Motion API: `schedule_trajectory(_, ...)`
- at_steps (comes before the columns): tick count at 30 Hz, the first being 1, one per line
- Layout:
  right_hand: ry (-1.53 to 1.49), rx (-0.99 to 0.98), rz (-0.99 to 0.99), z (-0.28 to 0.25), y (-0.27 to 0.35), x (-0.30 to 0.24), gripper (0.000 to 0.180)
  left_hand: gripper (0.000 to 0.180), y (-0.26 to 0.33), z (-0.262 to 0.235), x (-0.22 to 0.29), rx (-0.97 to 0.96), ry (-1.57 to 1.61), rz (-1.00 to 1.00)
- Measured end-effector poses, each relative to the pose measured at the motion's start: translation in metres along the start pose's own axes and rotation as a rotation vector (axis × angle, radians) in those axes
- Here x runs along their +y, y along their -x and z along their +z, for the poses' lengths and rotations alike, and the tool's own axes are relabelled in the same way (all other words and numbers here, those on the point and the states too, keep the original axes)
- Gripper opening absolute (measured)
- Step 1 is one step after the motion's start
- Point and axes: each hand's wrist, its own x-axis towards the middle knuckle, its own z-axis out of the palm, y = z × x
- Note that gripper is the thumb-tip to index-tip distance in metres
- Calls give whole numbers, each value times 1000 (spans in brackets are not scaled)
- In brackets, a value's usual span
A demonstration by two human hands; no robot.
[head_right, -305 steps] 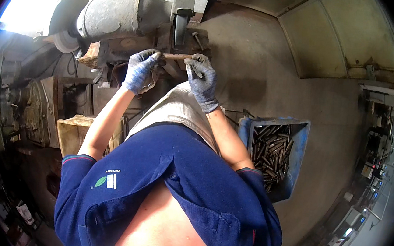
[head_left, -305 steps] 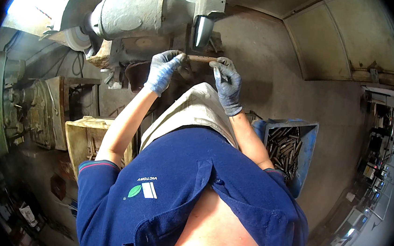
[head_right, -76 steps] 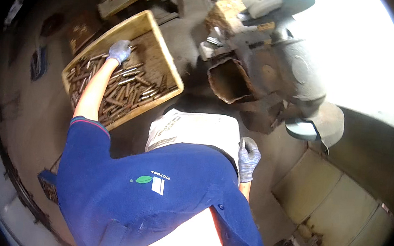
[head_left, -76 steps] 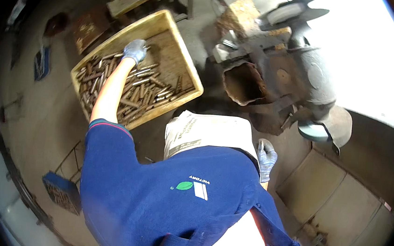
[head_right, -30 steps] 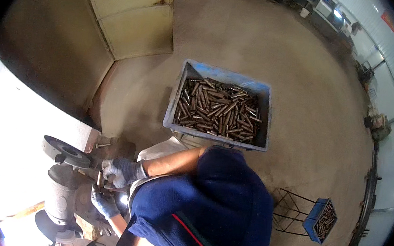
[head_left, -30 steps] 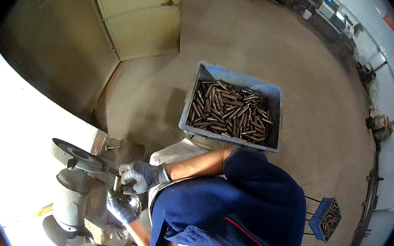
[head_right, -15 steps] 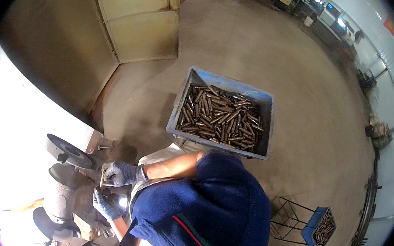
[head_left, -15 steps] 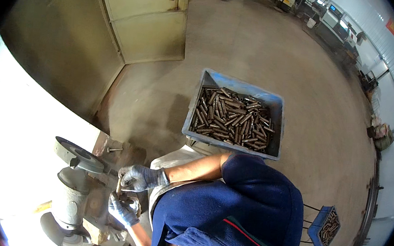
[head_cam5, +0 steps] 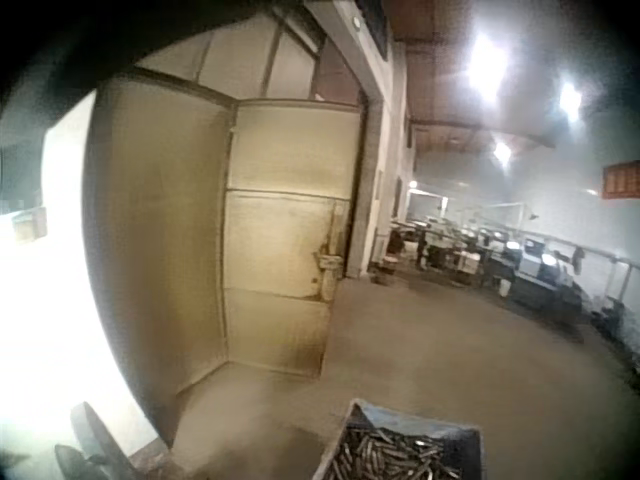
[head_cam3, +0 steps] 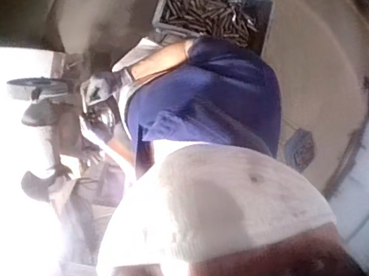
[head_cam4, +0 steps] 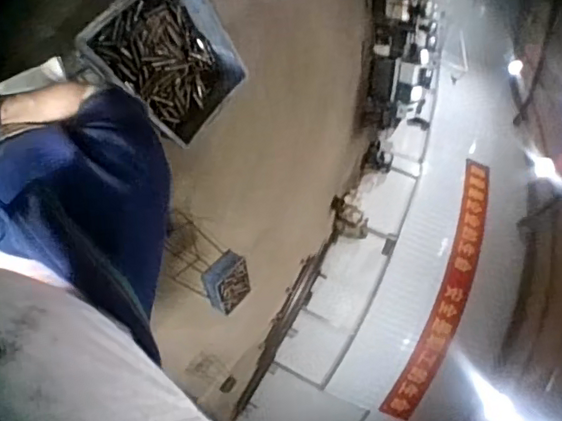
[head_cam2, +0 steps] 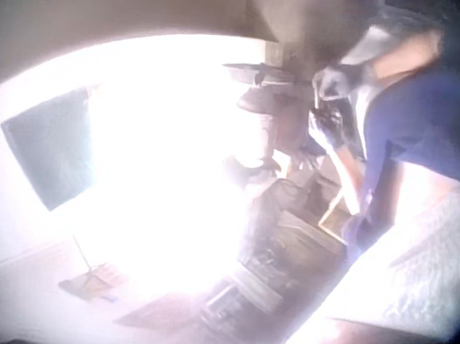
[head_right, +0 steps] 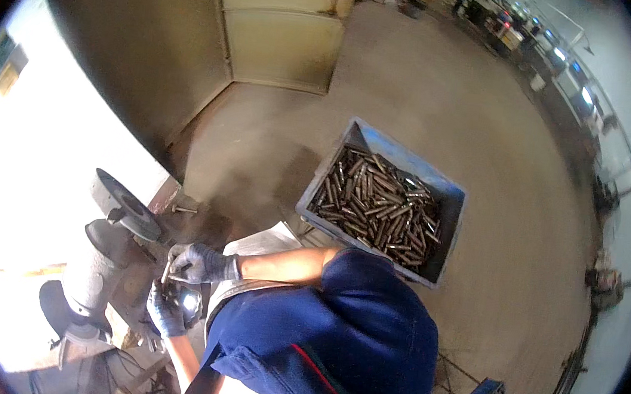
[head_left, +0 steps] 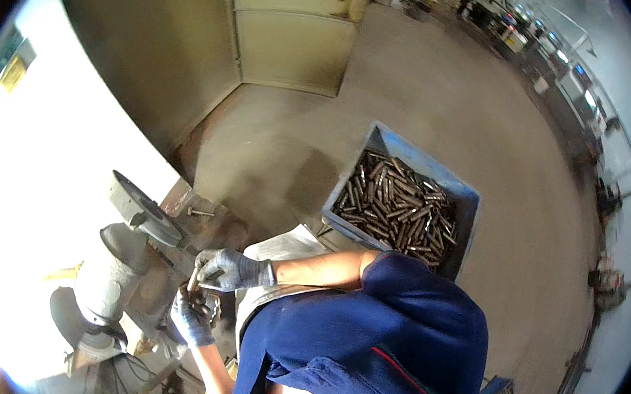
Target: The person picks up metal parts from a bin, grinds the ends of the parts against a bench grinder wheel, and then places them into another bin.
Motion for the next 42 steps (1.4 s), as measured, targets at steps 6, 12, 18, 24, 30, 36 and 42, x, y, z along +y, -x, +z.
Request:
schedule_trajectory(6,-226,14,188,3,-5,-14,7,31,-5,1,-10,238,52,49)
schedule_trajectory(12,-22,-35,28,0,-5,-5,10,27,-7,-7,-2,155,-44,26)
schedule_trajectory(18,-27,-45,14,2,-9,-6,9,29,-12,-37,-12,184,-268,270)
schedule_trajectory(24,-44,1,5,2,-11,1,11,27,-7,-28,0,145,-258,268)
schedule_trajectory(30,15,7,-55,0,-11,6,10,21,-10,-31,-5,137,-209,263)
schedule_trajectory(36,-68,19,34,-2,-13,1,10,22,-9,-26,-5,141,-251,295)
schedule_trajectory(42,4,2,-35,-1,-13,7,9,20,-6,-28,-4,123,-260,302)
